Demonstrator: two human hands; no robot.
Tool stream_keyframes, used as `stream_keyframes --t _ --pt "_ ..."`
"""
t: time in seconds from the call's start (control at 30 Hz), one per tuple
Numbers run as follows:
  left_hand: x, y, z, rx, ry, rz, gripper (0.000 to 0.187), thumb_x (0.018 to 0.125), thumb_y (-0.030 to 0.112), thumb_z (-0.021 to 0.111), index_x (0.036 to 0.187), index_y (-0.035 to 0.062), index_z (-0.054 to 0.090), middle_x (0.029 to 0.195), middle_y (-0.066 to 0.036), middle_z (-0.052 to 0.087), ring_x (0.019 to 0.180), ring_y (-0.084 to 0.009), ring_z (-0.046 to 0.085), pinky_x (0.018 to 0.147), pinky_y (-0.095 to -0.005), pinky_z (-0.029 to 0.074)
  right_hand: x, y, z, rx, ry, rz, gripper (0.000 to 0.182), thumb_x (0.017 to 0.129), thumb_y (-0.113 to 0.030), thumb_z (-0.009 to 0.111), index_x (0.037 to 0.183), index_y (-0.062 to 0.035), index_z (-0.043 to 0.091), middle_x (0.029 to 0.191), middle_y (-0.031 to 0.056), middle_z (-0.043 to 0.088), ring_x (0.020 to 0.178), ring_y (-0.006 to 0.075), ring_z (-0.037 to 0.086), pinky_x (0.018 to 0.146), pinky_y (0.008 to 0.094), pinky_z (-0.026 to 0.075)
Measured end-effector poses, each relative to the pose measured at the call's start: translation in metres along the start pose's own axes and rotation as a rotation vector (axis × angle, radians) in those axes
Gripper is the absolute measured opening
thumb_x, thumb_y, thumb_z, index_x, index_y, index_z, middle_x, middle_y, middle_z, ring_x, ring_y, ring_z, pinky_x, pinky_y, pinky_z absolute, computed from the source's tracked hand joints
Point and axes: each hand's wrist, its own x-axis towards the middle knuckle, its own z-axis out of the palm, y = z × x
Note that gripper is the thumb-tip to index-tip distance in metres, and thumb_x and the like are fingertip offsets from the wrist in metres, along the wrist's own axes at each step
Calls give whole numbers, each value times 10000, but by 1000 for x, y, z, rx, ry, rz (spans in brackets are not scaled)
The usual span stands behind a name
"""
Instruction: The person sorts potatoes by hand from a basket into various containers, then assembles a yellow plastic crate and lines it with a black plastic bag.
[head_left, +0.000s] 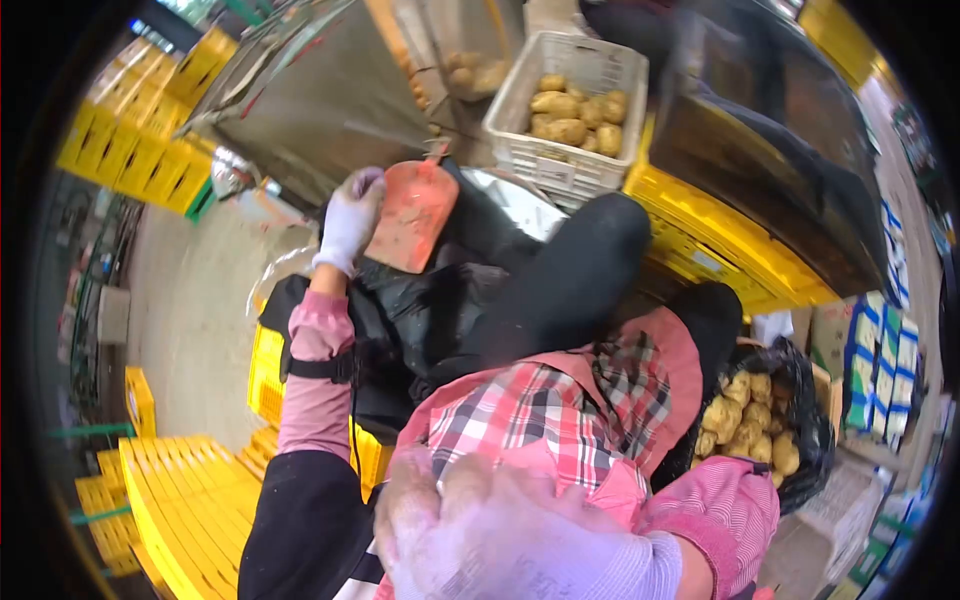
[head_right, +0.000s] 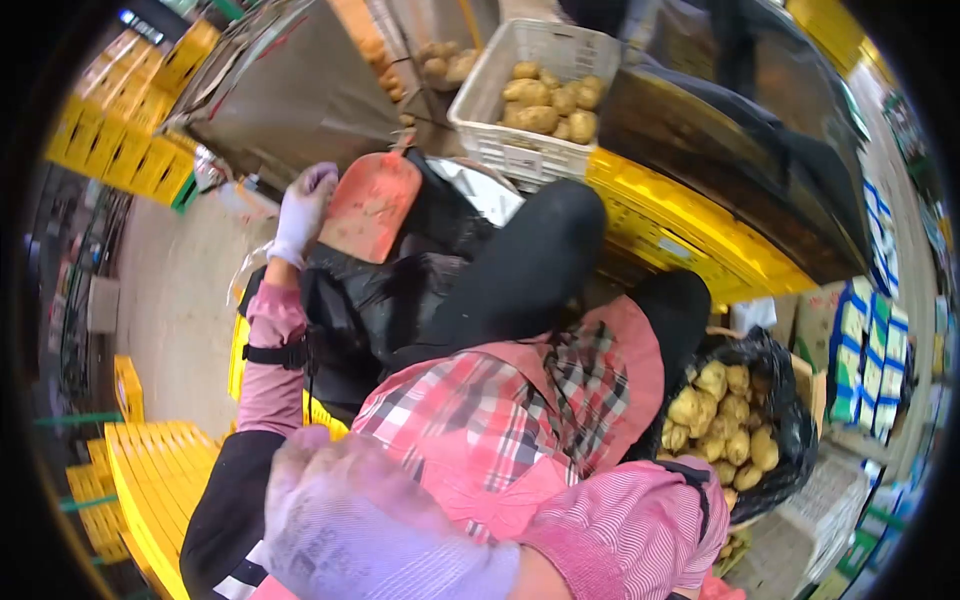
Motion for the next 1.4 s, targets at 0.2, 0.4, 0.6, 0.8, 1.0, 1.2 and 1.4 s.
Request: stream_keyframes --t 0.2,0.4,0.6,0.8,1.0,1.2,1.4 --pt "-128 -117 -35 532 -110 -469 404 860 365 633 1079 29 682 951 -181 713 906 -365 680 815 -402 523 22 54 24 408 -124 14 319 754 -190 745 1042 -87 654 1038 119 674 820 225 705 672 339 558" --pt "-184 -167 71 864 -277 -241 812 854 440 647 1509 100 309 1551 -155 306 1428 -462 216 1115 -537 314 -28 122 74 460 68 684 377 836 -117 681 1181 16 606 1137 187 648 954 329 667 802 350 532" --pt "-171 -189 67 732 -289 -138 818 846 435 667 1499 89 317 1540 -162 308 1412 -491 219 1110 -530 335 -89 118 115 819 276 1117 340 894 -63 607 1209 62 591 1082 160 654 909 204 641 826 298 499" --pt "-176 -178 72 718 -214 -195 833 832 430 678 1504 107 308 1555 -142 286 1438 -465 190 1083 -549 359 -101 130 128 664 163 977 327 956 -162 559 1211 35 613 1115 174 671 958 256 645 849 298 494" --pt "-181 -158 68 655 -122 -231 813 846 385 664 1497 62 300 1555 -186 264 1438 -456 187 1129 -518 302 -104 143 127 577 138 926 331 975 -203 579 1221 15 621 1143 136 675 945 203 606 852 282 463" --pt "-146 -156 40 215 380 -32 686 857 261 691 1429 14 402 1401 -218 471 1294 -408 446 1065 -452 395 -116 136 132 675 227 1028 340 969 -205 597 1229 13 622 1117 106 686 825 174 561 776 276 451" --pt "112 -78 -131 -449 1177 360 504 959 226 573 1413 62 431 1269 -231 553 1080 -315 581 926 -392 458 -120 154 141 493 278 818 315 962 -175 599 1219 4 639 1096 114 701 803 174 553 772 286 451"
